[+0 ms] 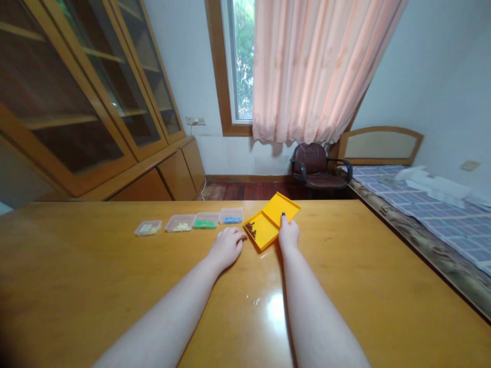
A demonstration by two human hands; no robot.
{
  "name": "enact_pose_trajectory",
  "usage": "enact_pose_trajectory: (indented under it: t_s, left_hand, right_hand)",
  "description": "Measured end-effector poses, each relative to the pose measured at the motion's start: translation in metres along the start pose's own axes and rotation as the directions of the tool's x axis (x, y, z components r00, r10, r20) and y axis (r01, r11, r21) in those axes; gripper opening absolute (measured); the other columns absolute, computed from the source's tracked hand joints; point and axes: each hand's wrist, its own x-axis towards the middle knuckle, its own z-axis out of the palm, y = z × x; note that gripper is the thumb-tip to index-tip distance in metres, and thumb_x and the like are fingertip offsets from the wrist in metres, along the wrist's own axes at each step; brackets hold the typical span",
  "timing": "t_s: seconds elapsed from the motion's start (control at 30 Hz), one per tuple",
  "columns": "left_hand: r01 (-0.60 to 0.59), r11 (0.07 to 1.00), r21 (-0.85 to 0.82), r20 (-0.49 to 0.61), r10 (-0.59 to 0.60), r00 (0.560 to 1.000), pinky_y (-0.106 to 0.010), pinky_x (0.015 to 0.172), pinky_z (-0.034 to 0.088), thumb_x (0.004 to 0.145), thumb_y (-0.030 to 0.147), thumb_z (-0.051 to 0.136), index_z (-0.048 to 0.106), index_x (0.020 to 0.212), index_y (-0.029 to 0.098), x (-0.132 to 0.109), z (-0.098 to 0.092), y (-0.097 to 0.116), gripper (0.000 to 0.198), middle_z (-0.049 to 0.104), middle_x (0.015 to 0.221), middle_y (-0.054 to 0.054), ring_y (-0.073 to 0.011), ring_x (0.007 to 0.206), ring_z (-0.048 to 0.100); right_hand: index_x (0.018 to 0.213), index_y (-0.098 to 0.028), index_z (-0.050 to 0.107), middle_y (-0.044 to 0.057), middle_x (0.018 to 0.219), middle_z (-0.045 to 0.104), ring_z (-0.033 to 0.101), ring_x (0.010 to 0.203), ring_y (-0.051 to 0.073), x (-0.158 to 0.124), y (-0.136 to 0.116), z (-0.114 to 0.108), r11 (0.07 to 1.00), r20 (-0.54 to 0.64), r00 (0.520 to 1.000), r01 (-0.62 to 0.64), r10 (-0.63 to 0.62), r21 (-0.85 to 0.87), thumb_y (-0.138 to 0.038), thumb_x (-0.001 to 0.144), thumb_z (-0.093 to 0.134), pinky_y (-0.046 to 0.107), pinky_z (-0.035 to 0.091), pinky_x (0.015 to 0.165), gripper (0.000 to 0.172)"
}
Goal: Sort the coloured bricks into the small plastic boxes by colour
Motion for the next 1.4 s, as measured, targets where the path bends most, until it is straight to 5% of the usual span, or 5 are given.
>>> enact_pose_trajectory:
  t_s: [0.2, 0.73, 1.4]
  left_hand:
    - [-0.112, 0.994, -0.003, -0.003, 0.112, 0.994, -0.034, 0.088, 0.036, 0.081, 0.020, 0.045, 0.063, 0.100, 0.023, -0.002, 0.004, -0.003, 0.027, 0.061, 0.102, -0.003, -0.0189, 0.099, 0.050]
    - [0.165, 0.982, 0.096, 0.130, -0.177, 0.976, -0.029, 0.079, 0.039, 0.083, 0.029, 0.048, 0.060, 0.086, 0.021, 0.005, -0.001, -0.005, 0.014, 0.061, 0.091, -0.004, -0.0181, 0.091, 0.053]
    - [0.234, 0.968, 0.093, 0.087, -0.242, 0.966, -0.030, 0.076, 0.040, 0.083, 0.032, 0.047, 0.056, 0.088, 0.020, 0.006, 0.002, -0.008, 0.016, 0.061, 0.093, -0.005, -0.0192, 0.089, 0.055]
  right_hand:
    - [0.085, -0.010, 0.065, 0.012, 0.078, 0.069, 0.063, 0.074, 0.023, 0.002, 0.000, -0.001, 1.000, -0.028, 1.000, -0.012, 0.012, 0.014, -0.050, 0.069, 0.053, 0.028, 0.046, 0.059, 0.044]
    - [0.074, -0.012, 0.062, 0.012, 0.079, 0.068, 0.062, 0.071, 0.023, -0.005, -0.004, 0.001, 0.997, 0.019, 0.999, -0.038, 0.039, -0.067, -0.056, 0.067, 0.052, 0.027, 0.044, 0.056, 0.045]
    - [0.081, -0.011, 0.064, 0.012, 0.082, 0.068, 0.063, 0.074, 0.024, -0.006, -0.004, 0.001, 0.998, 0.065, 0.998, -0.011, 0.015, -0.061, -0.053, 0.068, 0.054, 0.028, 0.046, 0.060, 0.046]
